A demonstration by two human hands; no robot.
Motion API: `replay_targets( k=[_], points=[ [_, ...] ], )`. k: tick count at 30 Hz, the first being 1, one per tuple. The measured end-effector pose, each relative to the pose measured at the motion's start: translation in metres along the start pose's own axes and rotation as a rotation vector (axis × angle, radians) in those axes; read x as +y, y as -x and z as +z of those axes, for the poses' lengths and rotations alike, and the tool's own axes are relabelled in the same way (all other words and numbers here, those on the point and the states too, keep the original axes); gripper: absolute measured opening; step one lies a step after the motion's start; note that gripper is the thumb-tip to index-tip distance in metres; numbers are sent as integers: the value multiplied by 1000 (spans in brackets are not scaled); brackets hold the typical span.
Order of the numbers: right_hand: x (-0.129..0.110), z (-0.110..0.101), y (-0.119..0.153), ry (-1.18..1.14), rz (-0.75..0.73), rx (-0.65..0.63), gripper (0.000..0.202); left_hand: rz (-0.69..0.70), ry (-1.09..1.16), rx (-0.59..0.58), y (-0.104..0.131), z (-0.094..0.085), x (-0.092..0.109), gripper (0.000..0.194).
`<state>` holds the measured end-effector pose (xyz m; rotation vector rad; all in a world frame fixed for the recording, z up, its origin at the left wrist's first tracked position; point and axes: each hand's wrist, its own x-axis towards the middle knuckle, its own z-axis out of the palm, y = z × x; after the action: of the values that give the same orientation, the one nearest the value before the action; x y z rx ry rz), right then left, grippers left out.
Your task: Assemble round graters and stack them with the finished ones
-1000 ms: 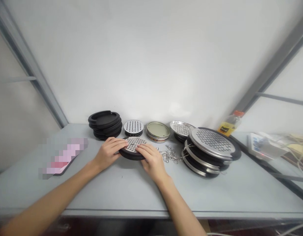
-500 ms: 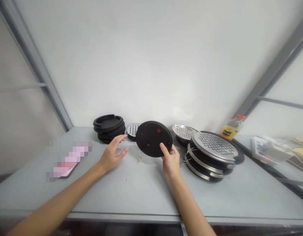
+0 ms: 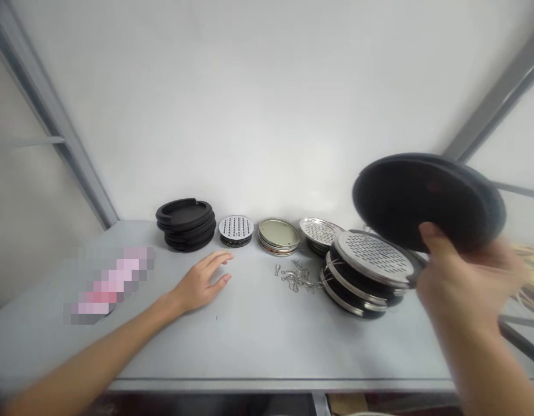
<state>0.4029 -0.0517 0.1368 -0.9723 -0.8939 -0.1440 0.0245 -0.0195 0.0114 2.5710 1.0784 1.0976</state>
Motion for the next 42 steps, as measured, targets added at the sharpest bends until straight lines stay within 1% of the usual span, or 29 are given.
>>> replay_targets(
  k=[1,3,4,5,6,8,10,12,14,16,19,21,23,26,29,33,38,42],
  points=[
    [4,-8,-5,55,-20,-23,38,3,-1,-5,0,1,0,35],
    [18,-24,-12,255,-108,-21,38,6,-4,-19,1,3,0,33],
    [27,-32,-14,398,-177,-42,38,7,-5,-26,1,3,-1,32],
    [38,-40,-16,539,-267,-104,36,8,-6,-33,2,4,-1,30],
    [48,-46,-18,626,-369,-138,34,7,-7,-38,2,5,-2,30],
    [65,-55,-20,686,-589,-265,35,4,-9,-46,3,6,-3,29],
    [76,-59,-22,681,-751,-350,34,0,-12,-52,3,6,-3,28],
    [81,-60,-26,657,-848,-364,34,-1,-14,-58,3,6,-4,28],
    [81,-58,-31,648,-890,-348,34,1,-14,-63,3,6,-4,26],
    [82,-57,-37,677,-895,-374,32,0,-14,-69,3,7,-4,25],
    [84,-58,-43,742,-869,-492,28,0,-7,-82,3,7,-5,24],
    [85,-59,-40,754,-848,-537,28,-1,-1,-91,3,8,-5,23],
    [84,-59,-34,748,-797,-517,27,-1,0,-98,3,7,-5,23],
    [78,-59,-22,691,-718,-551,27,-1,-5,-100,3,6,-4,23],
    [72,-58,-13,643,-701,-589,28,0,-13,-98,3,6,-4,23],
    [67,-62,-10,613,-655,-615,31,8,-19,-110,4,6,-5,24],
    [61,-69,-12,632,-633,-785,36,11,-25,-127,3,6,-5,24],
    [53,-69,-9,624,-604,-857,40,15,-32,-126,2,5,-4,22]
  ],
)
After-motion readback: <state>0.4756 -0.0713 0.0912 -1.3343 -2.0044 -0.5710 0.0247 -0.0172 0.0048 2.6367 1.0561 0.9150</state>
